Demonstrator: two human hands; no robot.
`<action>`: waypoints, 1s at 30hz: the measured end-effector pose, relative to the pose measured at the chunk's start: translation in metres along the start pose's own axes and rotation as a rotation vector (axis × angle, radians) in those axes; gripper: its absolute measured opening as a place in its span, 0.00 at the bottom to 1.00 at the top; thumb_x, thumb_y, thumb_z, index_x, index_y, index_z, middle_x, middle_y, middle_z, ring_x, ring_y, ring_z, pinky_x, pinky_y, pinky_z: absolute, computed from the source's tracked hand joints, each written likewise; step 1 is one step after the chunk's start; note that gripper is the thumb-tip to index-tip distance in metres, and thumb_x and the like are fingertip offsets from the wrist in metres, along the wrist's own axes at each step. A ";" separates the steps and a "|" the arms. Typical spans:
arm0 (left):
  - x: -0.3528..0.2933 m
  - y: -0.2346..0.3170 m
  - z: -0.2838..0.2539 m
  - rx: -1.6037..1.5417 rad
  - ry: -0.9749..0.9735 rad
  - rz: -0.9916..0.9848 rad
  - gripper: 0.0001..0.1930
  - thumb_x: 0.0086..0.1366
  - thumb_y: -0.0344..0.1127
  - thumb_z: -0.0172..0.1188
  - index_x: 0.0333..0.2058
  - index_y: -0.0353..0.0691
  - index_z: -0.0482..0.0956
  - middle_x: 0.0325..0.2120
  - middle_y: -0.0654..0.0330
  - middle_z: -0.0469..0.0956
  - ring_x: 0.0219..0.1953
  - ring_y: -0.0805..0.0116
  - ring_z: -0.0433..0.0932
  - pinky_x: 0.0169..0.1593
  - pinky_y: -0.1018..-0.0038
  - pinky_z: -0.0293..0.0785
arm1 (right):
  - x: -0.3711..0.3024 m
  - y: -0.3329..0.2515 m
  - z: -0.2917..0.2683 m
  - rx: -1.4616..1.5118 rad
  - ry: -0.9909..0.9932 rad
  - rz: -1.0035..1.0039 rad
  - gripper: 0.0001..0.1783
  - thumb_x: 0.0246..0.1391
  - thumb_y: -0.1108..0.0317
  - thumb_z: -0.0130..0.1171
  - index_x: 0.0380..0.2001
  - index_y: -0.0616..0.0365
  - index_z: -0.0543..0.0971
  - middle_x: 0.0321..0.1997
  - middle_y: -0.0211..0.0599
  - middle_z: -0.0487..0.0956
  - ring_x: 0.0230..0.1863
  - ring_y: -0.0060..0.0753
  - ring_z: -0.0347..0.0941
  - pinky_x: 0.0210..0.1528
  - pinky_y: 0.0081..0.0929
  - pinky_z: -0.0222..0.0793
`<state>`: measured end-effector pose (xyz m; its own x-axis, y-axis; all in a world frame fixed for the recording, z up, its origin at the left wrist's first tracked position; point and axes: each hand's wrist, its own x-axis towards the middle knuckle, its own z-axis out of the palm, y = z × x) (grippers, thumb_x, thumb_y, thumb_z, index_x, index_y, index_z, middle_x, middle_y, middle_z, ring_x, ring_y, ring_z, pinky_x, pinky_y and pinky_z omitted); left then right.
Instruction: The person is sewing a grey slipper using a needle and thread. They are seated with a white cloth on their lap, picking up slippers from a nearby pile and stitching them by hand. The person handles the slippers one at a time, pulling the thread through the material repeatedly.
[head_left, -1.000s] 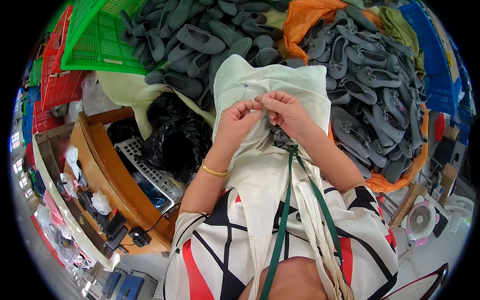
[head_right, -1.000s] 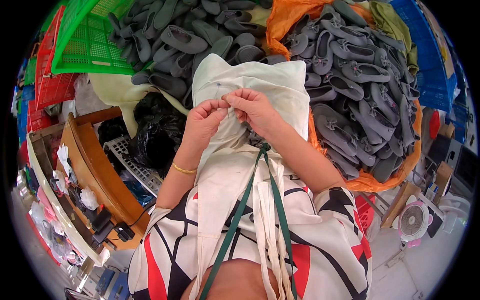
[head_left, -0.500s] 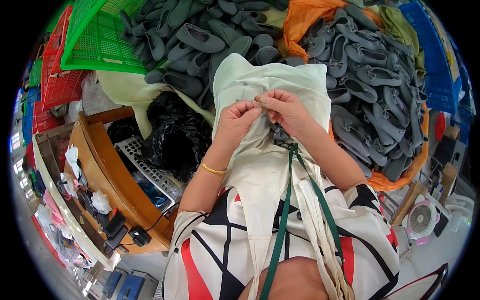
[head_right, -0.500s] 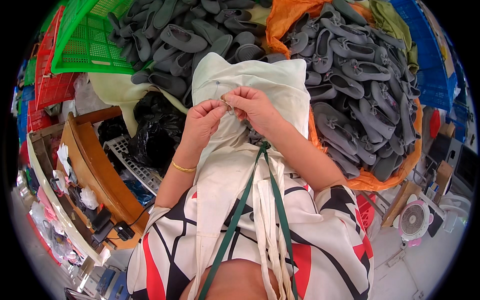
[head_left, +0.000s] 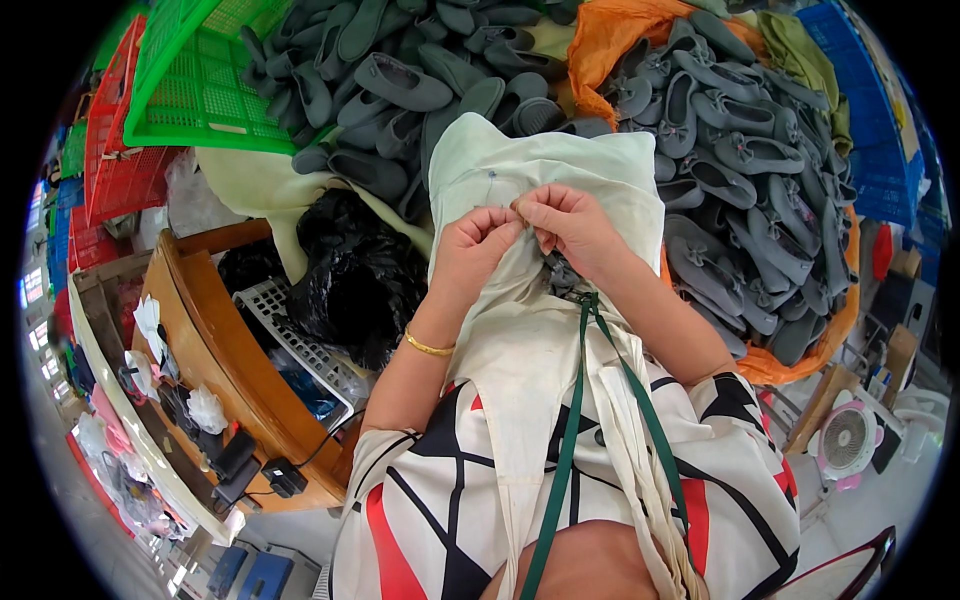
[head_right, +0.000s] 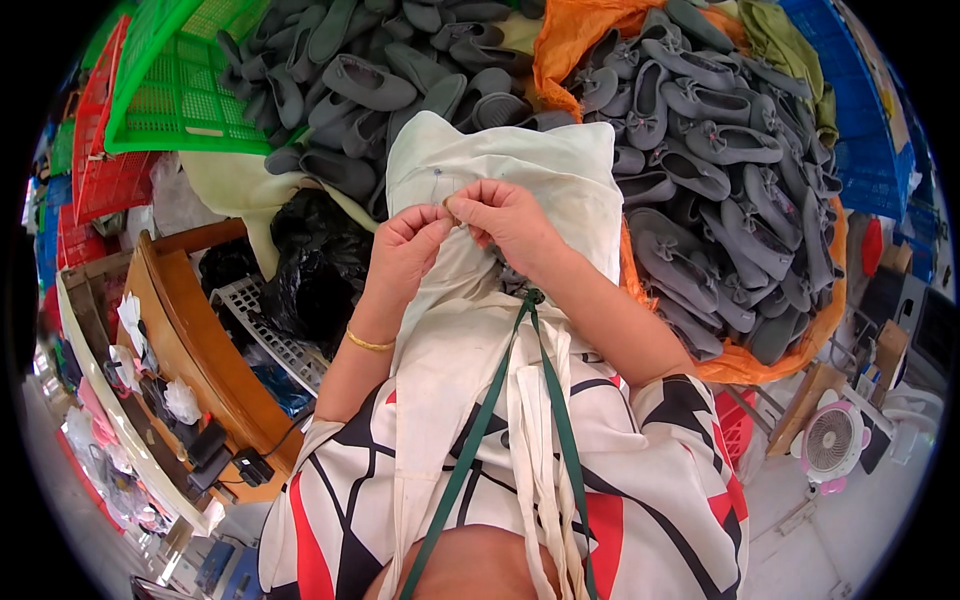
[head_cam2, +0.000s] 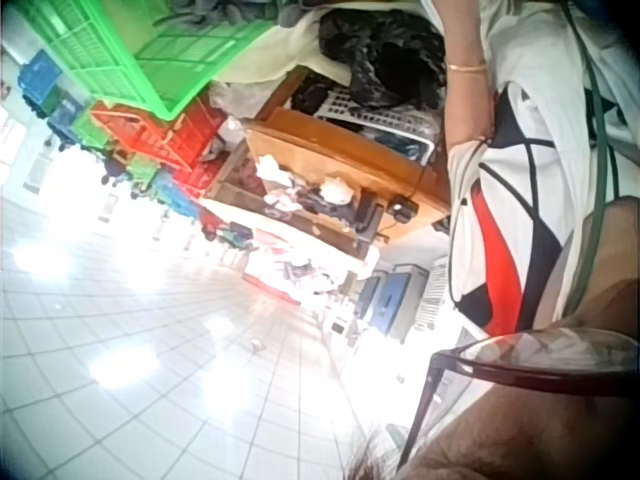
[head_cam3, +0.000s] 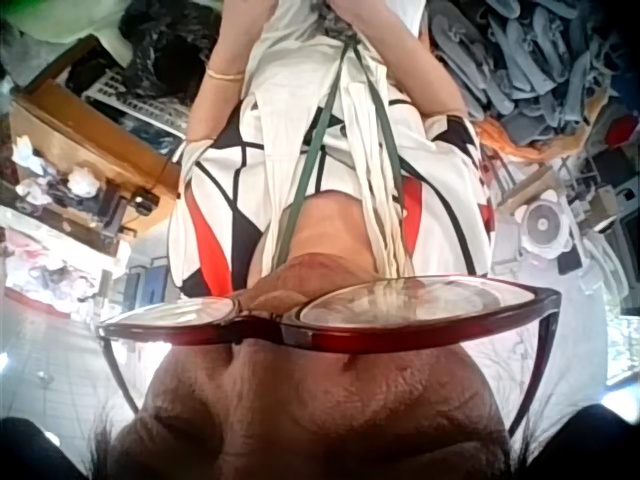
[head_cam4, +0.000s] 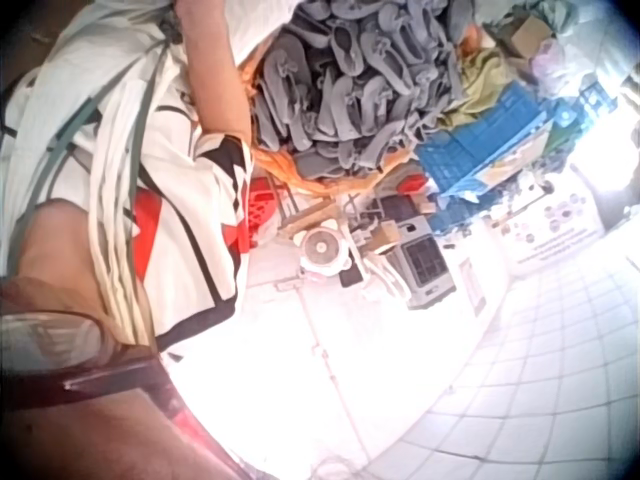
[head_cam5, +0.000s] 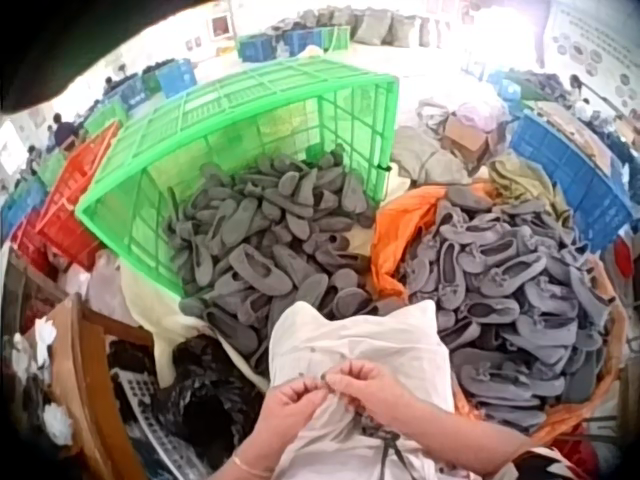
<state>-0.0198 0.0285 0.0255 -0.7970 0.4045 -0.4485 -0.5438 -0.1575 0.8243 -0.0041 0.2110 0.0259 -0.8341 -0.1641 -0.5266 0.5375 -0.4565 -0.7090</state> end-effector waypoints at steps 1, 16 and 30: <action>0.000 -0.001 -0.001 0.015 -0.001 -0.007 0.07 0.65 0.28 0.62 0.40 0.34 0.82 0.30 0.71 0.78 0.30 0.86 0.69 0.34 0.87 0.66 | 0.000 -0.001 0.000 -0.009 0.006 -0.002 0.09 0.57 0.64 0.66 0.34 0.57 0.81 0.30 0.23 0.78 0.26 0.14 0.67 0.28 0.16 0.62; 0.000 0.000 0.006 0.041 0.019 0.040 0.05 0.62 0.27 0.64 0.37 0.35 0.83 0.24 0.74 0.76 0.20 0.90 0.62 0.23 0.89 0.56 | -0.003 0.000 0.003 -0.167 0.049 -0.079 0.08 0.57 0.66 0.63 0.36 0.59 0.80 0.29 0.23 0.76 0.25 0.13 0.65 0.28 0.14 0.63; -0.001 -0.004 0.000 0.156 0.055 0.170 0.03 0.60 0.24 0.62 0.34 0.34 0.82 0.24 0.73 0.77 0.26 0.87 0.67 0.31 0.87 0.63 | -0.007 0.000 0.007 -0.072 0.005 -0.097 0.07 0.59 0.65 0.63 0.33 0.57 0.79 0.29 0.21 0.75 0.27 0.13 0.66 0.30 0.15 0.62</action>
<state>-0.0176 0.0286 0.0226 -0.8891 0.3340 -0.3128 -0.3565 -0.0768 0.9311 0.0004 0.2064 0.0328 -0.8822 -0.1180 -0.4559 0.4618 -0.4063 -0.7884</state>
